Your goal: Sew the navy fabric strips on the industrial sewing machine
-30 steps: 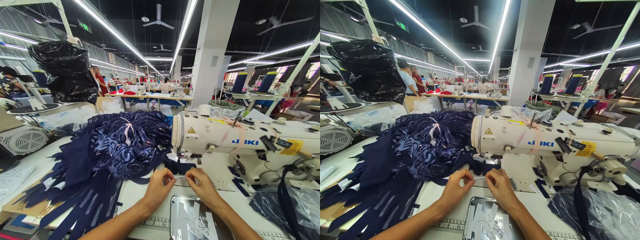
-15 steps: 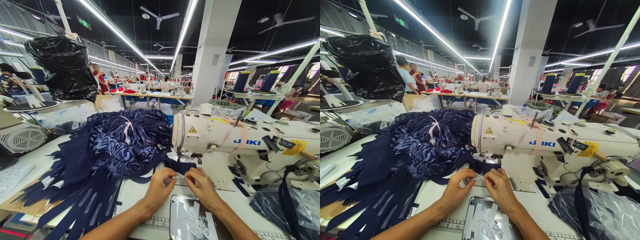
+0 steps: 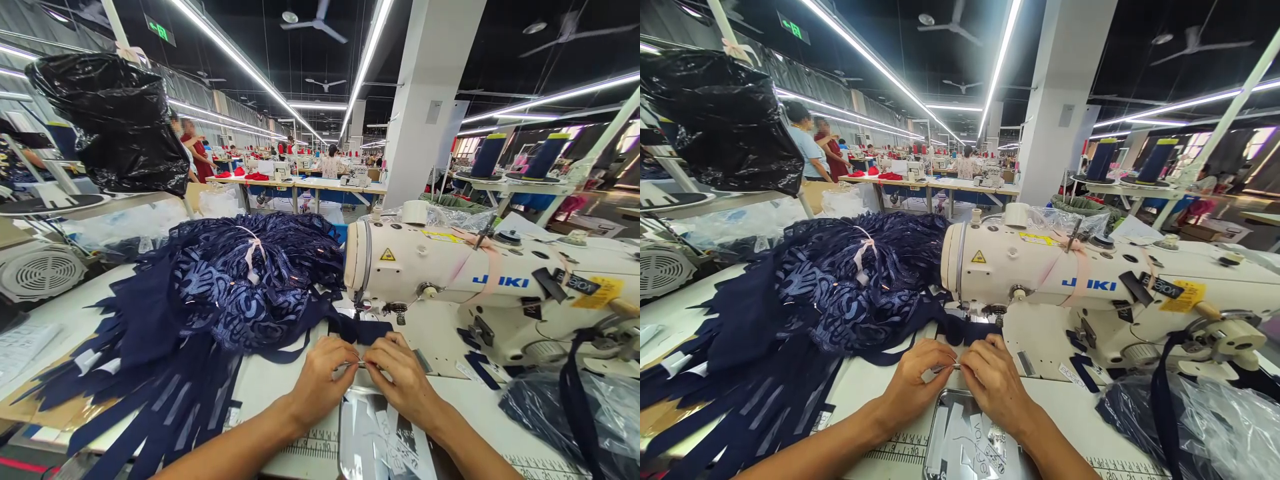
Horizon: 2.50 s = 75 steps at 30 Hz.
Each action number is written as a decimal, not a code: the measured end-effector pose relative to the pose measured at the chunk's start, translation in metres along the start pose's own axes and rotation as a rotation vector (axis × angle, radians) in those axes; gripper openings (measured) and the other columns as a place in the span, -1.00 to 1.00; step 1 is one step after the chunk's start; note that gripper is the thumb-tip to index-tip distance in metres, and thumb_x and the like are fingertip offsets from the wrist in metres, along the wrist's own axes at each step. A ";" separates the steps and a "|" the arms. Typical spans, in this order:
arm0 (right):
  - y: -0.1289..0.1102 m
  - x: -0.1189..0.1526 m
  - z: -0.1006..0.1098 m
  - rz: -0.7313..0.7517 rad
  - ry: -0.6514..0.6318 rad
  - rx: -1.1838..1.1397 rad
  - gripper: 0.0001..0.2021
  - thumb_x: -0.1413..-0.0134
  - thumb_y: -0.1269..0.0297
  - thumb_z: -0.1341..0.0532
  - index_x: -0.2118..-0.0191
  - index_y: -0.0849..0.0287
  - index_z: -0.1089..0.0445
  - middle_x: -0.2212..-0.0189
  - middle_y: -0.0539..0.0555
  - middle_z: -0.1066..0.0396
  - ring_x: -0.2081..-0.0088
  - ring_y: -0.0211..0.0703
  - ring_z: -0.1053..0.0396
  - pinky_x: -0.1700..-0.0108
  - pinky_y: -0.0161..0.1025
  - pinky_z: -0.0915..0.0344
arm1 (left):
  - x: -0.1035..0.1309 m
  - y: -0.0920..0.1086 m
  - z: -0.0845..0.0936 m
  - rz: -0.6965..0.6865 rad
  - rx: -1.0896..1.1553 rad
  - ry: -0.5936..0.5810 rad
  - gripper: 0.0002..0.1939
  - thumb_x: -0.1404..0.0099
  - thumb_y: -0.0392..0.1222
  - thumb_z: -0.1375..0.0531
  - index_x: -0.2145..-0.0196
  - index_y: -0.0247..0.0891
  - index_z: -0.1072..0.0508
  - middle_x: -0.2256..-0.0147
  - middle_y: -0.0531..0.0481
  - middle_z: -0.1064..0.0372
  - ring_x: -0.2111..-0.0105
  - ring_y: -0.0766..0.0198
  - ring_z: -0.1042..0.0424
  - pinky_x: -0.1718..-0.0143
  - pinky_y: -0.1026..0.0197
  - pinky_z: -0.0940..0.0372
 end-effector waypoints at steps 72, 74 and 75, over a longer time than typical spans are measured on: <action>-0.012 -0.003 0.010 0.114 0.168 0.064 -0.83 -0.09 0.53 0.00 0.28 0.17 -0.27 0.46 0.04 -0.26 0.44 -0.24 -0.19 0.37 -0.21 -0.12 | -0.005 0.008 0.008 -0.105 -0.024 0.076 -0.89 -0.18 -0.40 -0.11 0.42 -0.26 -0.40 0.45 -0.03 -0.39 0.43 0.28 -0.37 0.39 0.22 -0.30; -0.012 -0.003 0.010 0.089 0.145 0.068 -0.84 -0.09 0.51 0.00 0.32 0.19 -0.28 0.47 0.04 -0.25 0.43 -0.23 -0.19 0.37 -0.21 -0.13 | -0.004 0.008 0.007 -0.116 -0.026 0.075 -0.89 -0.18 -0.40 -0.11 0.42 -0.26 -0.39 0.45 -0.02 -0.39 0.44 0.29 -0.37 0.39 0.22 -0.31; -0.011 -0.003 0.010 0.079 0.142 0.070 -0.84 -0.09 0.51 0.00 0.34 0.19 -0.28 0.47 0.04 -0.24 0.44 -0.23 -0.18 0.37 -0.21 -0.13 | -0.004 0.007 0.007 -0.107 -0.022 0.072 -0.89 -0.18 -0.40 -0.12 0.42 -0.26 -0.40 0.45 -0.03 -0.39 0.43 0.29 -0.38 0.38 0.22 -0.31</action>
Point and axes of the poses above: each hand's wrist, its own x-axis away from the middle knuckle, its own z-axis out of the back of the hand, y = z × x, the point moved 3 cm from there along -x, towards the middle knuckle
